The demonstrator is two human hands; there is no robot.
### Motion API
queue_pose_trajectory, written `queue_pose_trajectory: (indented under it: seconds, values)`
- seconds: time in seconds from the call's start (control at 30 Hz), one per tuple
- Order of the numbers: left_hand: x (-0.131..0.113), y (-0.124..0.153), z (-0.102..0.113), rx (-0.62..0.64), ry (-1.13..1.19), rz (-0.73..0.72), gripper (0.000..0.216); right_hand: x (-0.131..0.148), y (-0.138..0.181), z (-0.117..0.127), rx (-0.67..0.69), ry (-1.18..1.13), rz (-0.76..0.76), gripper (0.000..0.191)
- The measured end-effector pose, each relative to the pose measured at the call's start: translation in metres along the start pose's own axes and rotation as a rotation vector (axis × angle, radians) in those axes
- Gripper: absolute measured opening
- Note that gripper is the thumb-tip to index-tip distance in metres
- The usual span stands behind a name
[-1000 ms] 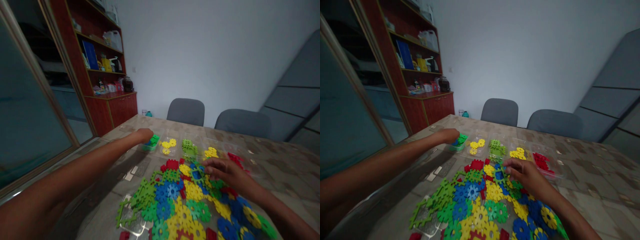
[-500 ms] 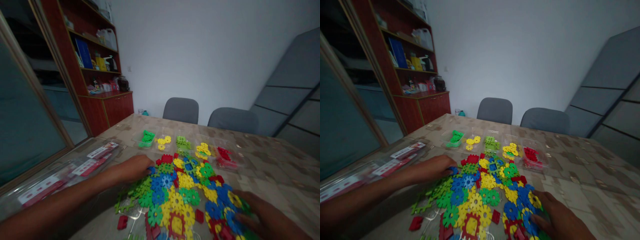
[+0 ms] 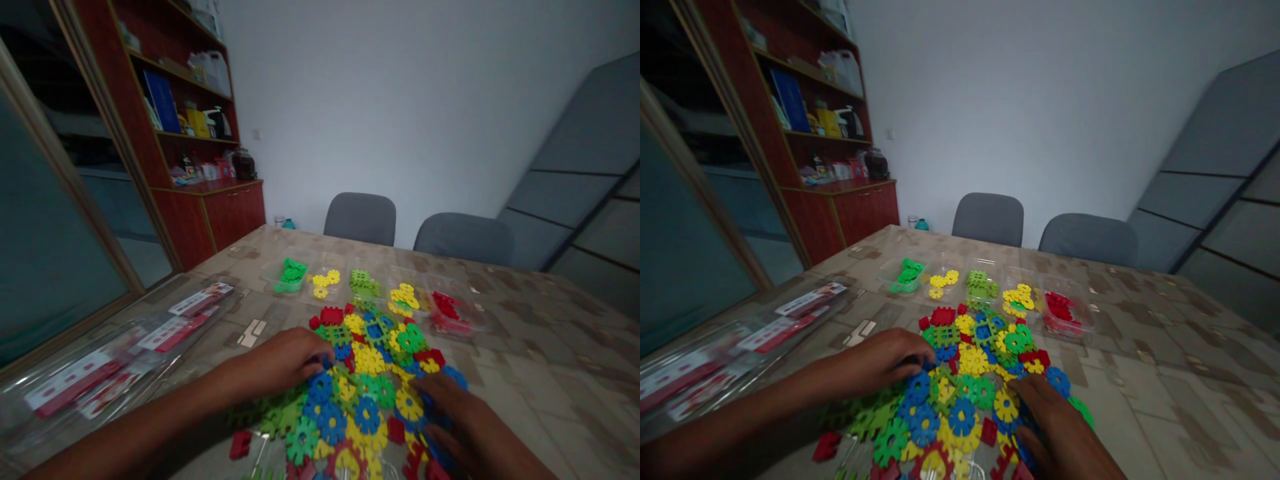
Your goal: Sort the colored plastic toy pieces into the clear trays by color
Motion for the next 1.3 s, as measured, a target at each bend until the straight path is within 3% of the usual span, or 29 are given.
queue_pose_trajectory:
  seconds: [0.17, 0.3, 0.4, 0.53, 0.7, 0.83, 0.97, 1.07, 1.17, 1.3]
  values:
    - [0.014, 0.01, 0.008, -0.032, -0.132, 0.109, 0.024, 0.024, -0.01, 0.002, 0.036, -0.011, 0.002, 0.037]
    - [0.016, 0.011, 0.009, 0.003, -0.219, 0.197, 0.03, 0.065, -0.036, -0.009, 0.219, 0.019, -0.05, 0.026]
    - [0.018, 0.009, 0.005, 0.028, -0.195, 0.232, 0.038, 0.083, -0.053, -0.018, 0.304, 0.059, -0.13, 0.034]
    - [0.021, 0.008, 0.002, 0.042, -0.101, 0.223, 0.035, 0.079, -0.055, -0.024, 0.299, 0.044, -0.146, 0.038]
    - [0.02, 0.009, 0.004, 0.034, -0.045, 0.195, 0.036, 0.062, -0.049, -0.015, 0.265, -0.094, -0.176, 0.018]
    - [0.012, 0.008, 0.008, 0.033, -0.008, 0.123, 0.036, 0.072, -0.057, -0.007, 0.204, -0.206, -0.035, 0.019]
    - [0.007, 0.006, 0.005, 0.038, 0.095, 0.019, 0.036, 0.097, -0.063, -0.02, 0.153, -0.277, 0.146, 0.016]
    - [0.009, 0.004, -0.002, 0.034, 0.101, -0.032, 0.04, 0.112, -0.066, -0.036, 0.234, -0.231, 0.189, 0.022]
    - [0.011, 0.003, -0.007, 0.042, 0.082, -0.045, 0.037, 0.117, -0.069, -0.042, 0.308, -0.155, 0.122, 0.037]
    - [0.012, 0.002, -0.01, 0.072, 0.054, 0.031, 0.036, 0.115, -0.066, -0.04, 0.294, -0.143, 0.079, 0.043]
Point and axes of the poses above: each hand's wrist, its own y-axis away from the middle knuckle, its own z-axis out of the back of the hand, x = y × z, the point moved 5 cm from there along -y, towards the middle knuckle, and after that the axes turned 12 degrees about z, right-handed, at the moved point
